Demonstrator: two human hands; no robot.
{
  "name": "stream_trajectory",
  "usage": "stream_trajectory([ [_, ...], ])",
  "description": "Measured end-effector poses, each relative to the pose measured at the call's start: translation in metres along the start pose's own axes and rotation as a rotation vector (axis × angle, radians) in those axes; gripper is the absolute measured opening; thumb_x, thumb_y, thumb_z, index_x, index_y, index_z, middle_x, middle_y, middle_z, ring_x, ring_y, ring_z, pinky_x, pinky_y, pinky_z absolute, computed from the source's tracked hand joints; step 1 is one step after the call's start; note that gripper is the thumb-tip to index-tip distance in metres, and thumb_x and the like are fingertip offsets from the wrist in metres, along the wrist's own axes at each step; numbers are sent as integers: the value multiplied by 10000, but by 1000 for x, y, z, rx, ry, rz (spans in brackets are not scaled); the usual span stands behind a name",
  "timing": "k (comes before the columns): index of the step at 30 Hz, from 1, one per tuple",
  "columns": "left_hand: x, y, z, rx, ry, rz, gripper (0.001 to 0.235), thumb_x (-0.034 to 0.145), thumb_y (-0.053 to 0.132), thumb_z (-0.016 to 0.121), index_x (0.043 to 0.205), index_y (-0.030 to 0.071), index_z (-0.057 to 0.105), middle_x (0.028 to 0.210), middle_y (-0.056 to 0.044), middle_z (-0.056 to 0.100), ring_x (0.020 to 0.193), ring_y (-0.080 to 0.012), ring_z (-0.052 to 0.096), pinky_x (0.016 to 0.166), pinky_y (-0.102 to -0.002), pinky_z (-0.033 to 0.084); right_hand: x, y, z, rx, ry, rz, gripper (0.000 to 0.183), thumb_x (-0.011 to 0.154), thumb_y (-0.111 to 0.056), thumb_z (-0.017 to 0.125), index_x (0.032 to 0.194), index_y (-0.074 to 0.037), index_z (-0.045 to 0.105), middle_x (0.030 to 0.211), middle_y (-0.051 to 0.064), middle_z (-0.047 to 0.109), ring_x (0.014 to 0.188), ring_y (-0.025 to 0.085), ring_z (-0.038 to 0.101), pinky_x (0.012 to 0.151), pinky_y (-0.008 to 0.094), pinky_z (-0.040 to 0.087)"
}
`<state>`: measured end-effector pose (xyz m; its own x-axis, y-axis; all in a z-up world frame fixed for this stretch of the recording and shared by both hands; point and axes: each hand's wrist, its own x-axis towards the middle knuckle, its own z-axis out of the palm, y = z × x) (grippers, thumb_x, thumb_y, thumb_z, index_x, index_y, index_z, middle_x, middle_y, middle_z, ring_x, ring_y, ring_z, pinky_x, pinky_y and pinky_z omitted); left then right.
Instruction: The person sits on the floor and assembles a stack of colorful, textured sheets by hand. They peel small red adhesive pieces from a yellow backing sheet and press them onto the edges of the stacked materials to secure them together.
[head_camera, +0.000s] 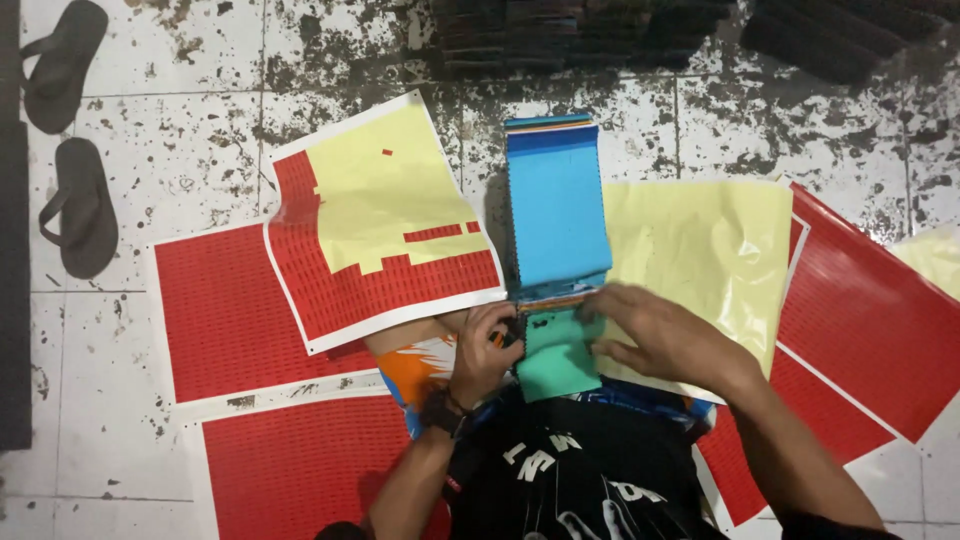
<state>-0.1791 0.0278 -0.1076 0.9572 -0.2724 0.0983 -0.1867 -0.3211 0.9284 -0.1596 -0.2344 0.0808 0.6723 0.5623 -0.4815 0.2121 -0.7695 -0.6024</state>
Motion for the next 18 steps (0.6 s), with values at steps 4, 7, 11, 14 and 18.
stream_trajectory([
  [4,-4,8,-1,-2,-16,14,381,728,206,769,1090,114,694,1134,-101,716,1068,-339,647,926,-447,519,5,15,15,-138,228,-5,667,773,-319,854,1345,-113,579,1270,138,605,1139,407,629,953,524,558],
  [7,-5,28,-3,-28,-22,50,339,759,249,756,1068,121,705,1138,-91,729,1049,-329,661,918,-418,521,9,20,21,-73,231,-74,664,736,-338,887,1300,-116,617,1218,123,649,1128,399,637,975,521,546],
  [11,-2,44,-5,-52,-47,101,283,792,301,740,1023,144,699,1194,-30,728,1099,-275,637,994,-364,437,7,5,1,157,180,-127,682,734,-330,889,1304,-63,627,1093,195,738,1033,440,684,941,562,553],
  [14,-1,54,-6,-25,-54,116,289,735,274,747,1006,182,706,1208,27,726,1153,-234,592,1036,-346,382,14,17,8,214,71,-88,626,704,-434,910,1177,-97,677,995,144,756,952,376,727,890,523,590],
  [18,7,82,-20,-35,-58,170,195,787,272,733,940,165,674,1144,-1,732,1134,-270,601,1007,-375,440,15,7,-15,254,-1,-134,495,688,-338,934,1034,-63,712,853,163,763,759,386,746,731,505,622],
])
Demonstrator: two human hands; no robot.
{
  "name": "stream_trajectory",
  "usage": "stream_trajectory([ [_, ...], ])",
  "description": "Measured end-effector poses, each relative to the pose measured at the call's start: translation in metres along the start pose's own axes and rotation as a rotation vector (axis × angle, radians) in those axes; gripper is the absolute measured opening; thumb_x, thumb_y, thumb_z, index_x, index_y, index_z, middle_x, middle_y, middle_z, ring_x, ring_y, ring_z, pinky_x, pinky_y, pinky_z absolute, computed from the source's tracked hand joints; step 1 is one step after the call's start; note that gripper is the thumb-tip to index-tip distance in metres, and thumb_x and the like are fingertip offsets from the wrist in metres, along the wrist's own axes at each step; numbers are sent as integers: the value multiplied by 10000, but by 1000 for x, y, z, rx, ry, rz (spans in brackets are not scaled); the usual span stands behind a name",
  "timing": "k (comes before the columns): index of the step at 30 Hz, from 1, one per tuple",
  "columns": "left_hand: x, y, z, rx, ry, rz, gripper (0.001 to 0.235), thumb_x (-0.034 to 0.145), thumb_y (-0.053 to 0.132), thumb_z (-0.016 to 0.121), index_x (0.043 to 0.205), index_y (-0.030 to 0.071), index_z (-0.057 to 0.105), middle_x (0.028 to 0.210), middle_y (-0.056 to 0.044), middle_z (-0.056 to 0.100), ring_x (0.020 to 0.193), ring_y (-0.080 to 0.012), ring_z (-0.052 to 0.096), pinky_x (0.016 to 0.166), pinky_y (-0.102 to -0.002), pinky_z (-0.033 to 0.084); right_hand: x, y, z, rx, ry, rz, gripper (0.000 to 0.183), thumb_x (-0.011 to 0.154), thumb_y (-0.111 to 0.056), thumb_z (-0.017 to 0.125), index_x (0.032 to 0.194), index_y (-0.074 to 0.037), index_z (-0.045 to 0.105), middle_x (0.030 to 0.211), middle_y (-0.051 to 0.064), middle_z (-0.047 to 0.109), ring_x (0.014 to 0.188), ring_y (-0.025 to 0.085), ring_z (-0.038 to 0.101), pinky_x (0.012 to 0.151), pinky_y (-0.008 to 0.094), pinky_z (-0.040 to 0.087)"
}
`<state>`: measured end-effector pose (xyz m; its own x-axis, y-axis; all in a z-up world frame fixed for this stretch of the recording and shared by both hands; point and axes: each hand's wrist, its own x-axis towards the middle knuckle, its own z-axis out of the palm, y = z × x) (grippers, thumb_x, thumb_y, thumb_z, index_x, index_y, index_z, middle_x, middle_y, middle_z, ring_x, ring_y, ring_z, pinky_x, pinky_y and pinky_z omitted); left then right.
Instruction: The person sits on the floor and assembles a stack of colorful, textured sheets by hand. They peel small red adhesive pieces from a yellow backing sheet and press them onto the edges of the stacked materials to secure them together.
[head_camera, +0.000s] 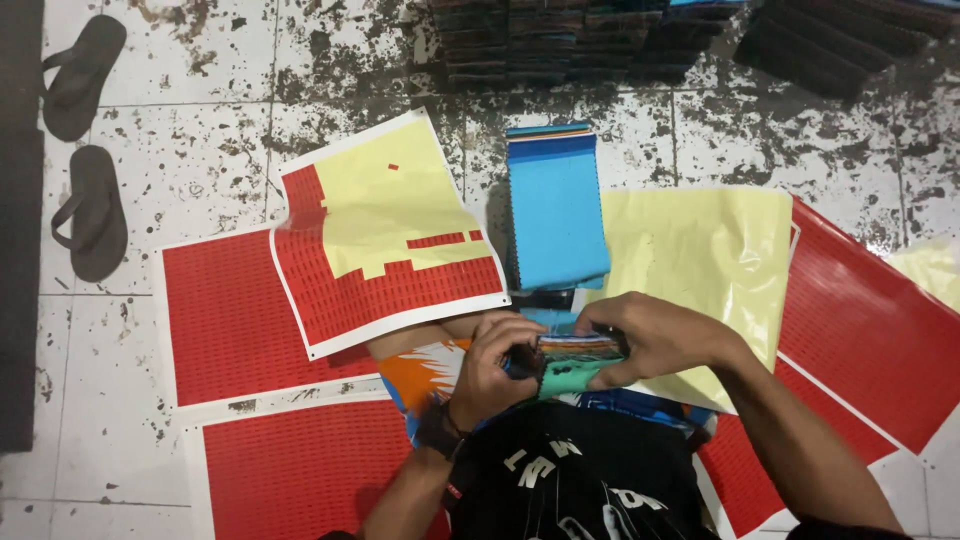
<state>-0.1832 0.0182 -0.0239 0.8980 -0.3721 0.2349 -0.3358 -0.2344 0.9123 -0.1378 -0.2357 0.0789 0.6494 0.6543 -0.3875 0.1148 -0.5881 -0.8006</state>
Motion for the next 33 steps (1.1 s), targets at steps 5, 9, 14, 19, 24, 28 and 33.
stream_trajectory([
  [5,5,21,-20,-435,-199,-200,618,702,284,835,1229,118,557,1031,-62,601,997,-212,579,909,-415,487,3,-31,-31,3,-25,-65,478,642,-351,955,959,-62,742,762,142,772,637,339,735,623,467,627],
  [9,9,12,-24,-693,-269,-246,649,858,473,658,1351,82,500,1113,-76,556,1014,-175,520,895,-350,467,-4,-56,-62,-18,-17,-60,475,607,-379,965,920,-94,750,720,121,767,605,301,733,594,449,628],
  [14,17,27,-29,-406,156,-285,392,1055,295,342,752,143,539,567,26,492,474,-99,437,469,-256,360,-27,-98,-115,-328,54,-282,469,686,-489,863,1031,-193,747,817,-65,805,533,86,738,447,257,579],
  [19,45,56,-36,-1372,-439,-756,956,933,779,224,1250,-46,589,1012,-246,681,724,-303,700,573,-364,598,-48,-137,-123,-477,212,-381,438,756,-493,796,1041,-186,667,839,-40,698,587,133,660,500,306,533],
  [24,92,67,-27,-1811,-374,-741,1112,880,929,260,1494,31,490,1411,-248,566,1257,-381,575,1151,-521,382,-47,-138,-62,-544,125,-619,520,1081,-490,220,1093,-103,567,991,74,591,802,273,540,701,454,425],
  [28,90,21,-7,-1718,-412,-807,355,890,253,646,1135,-1,609,1063,-178,697,893,-318,691,745,-398,557,-58,-124,-48,-584,150,-564,212,968,-288,595,1108,-130,614,1051,63,592,942,277,571,800,425,428],
  [33,84,-70,8,-1323,-26,-905,256,690,109,692,918,-2,729,899,-128,741,791,-310,711,744,-447,599,-50,-31,-48,-279,822,-271,423,811,-283,775,1134,-44,644,1113,124,702,1062,264,697,936,384,592],
])
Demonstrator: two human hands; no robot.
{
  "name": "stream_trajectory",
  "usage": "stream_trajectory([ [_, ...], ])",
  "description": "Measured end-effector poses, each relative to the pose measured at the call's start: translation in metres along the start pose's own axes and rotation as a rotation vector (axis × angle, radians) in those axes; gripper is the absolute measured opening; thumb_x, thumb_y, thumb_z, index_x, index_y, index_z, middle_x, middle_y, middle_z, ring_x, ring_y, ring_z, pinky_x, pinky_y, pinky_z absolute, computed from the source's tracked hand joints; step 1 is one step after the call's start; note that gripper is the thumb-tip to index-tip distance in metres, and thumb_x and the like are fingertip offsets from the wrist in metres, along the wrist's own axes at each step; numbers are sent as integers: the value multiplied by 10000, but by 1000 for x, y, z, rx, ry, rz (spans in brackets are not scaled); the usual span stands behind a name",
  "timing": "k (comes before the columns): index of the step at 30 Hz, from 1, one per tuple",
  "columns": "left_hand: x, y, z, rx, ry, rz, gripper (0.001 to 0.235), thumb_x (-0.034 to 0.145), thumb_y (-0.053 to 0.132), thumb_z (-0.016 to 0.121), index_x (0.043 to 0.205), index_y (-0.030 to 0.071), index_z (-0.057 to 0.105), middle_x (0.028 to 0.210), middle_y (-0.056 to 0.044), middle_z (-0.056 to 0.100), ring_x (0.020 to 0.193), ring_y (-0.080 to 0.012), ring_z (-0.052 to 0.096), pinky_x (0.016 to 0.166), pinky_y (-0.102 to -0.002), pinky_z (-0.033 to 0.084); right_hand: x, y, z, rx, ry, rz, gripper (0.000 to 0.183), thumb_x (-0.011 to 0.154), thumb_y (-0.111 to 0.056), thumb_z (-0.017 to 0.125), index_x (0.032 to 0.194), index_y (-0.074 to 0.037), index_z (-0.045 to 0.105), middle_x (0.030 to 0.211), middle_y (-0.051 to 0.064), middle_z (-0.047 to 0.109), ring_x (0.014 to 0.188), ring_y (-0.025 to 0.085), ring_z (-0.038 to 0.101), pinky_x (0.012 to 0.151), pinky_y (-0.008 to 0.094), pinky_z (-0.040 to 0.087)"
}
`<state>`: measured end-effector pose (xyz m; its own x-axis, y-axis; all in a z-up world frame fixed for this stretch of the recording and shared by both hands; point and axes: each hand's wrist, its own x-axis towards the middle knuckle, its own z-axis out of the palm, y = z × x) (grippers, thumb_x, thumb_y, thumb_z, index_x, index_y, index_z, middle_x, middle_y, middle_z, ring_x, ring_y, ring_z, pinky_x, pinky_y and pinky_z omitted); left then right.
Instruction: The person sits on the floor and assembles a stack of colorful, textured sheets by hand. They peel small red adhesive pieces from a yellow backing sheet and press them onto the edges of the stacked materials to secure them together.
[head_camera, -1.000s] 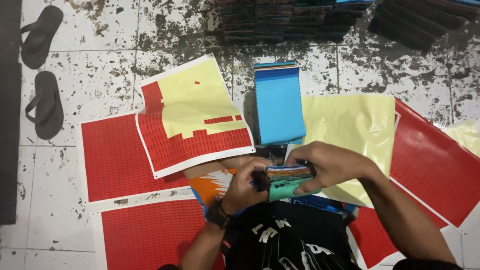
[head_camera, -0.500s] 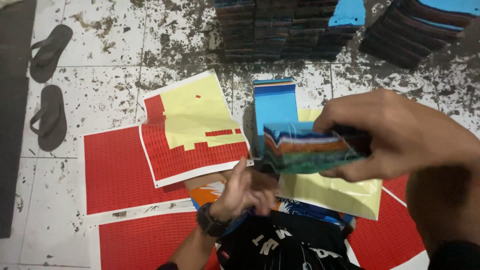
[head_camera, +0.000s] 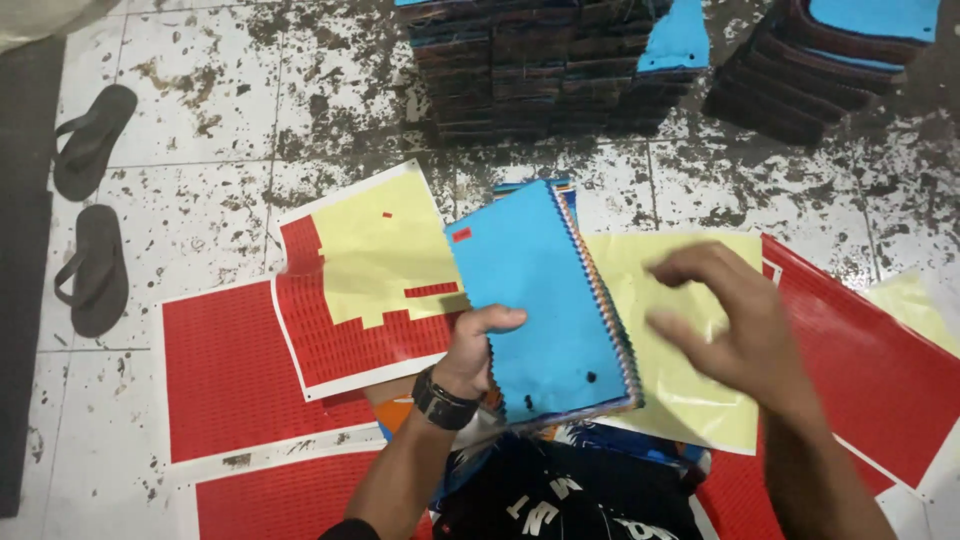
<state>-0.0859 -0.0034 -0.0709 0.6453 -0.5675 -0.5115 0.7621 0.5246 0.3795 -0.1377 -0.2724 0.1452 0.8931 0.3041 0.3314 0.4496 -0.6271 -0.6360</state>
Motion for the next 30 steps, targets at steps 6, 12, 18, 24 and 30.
stream_trajectory([
  [6,10,13,23,250,-121,230,1012,695,-37,776,1586,61,307,1369,-265,600,1198,-420,587,1021,-617,452,39,34,61,945,-219,763,1057,884,-791,92,1534,-46,466,1472,304,546,1343,477,526,1108,580,377],
  [12,-42,77,137,522,-341,681,1092,769,102,823,1654,170,187,1422,-142,589,1276,-178,528,1133,-375,410,62,40,83,1055,26,404,729,803,-230,715,1456,-8,477,1210,218,678,1010,310,652,887,473,534],
  [18,-28,79,144,662,-197,805,726,880,-44,544,1578,67,379,1153,-148,724,1031,-145,647,842,-268,570,66,58,99,809,146,322,423,837,-183,839,1174,-27,637,954,148,750,828,183,694,717,332,577],
  [24,-25,69,154,729,93,788,577,917,14,465,1491,69,470,1270,-292,641,1143,-311,607,976,-465,534,77,47,115,651,346,351,161,958,-128,759,1030,-18,667,1002,128,785,946,130,693,828,344,583],
  [30,-55,64,137,863,75,874,761,955,442,479,1523,-21,273,1428,-368,421,1349,-495,399,1137,-645,264,62,68,115,644,381,328,164,959,-144,773,1007,-19,679,779,34,690,741,72,595,674,265,529],
])
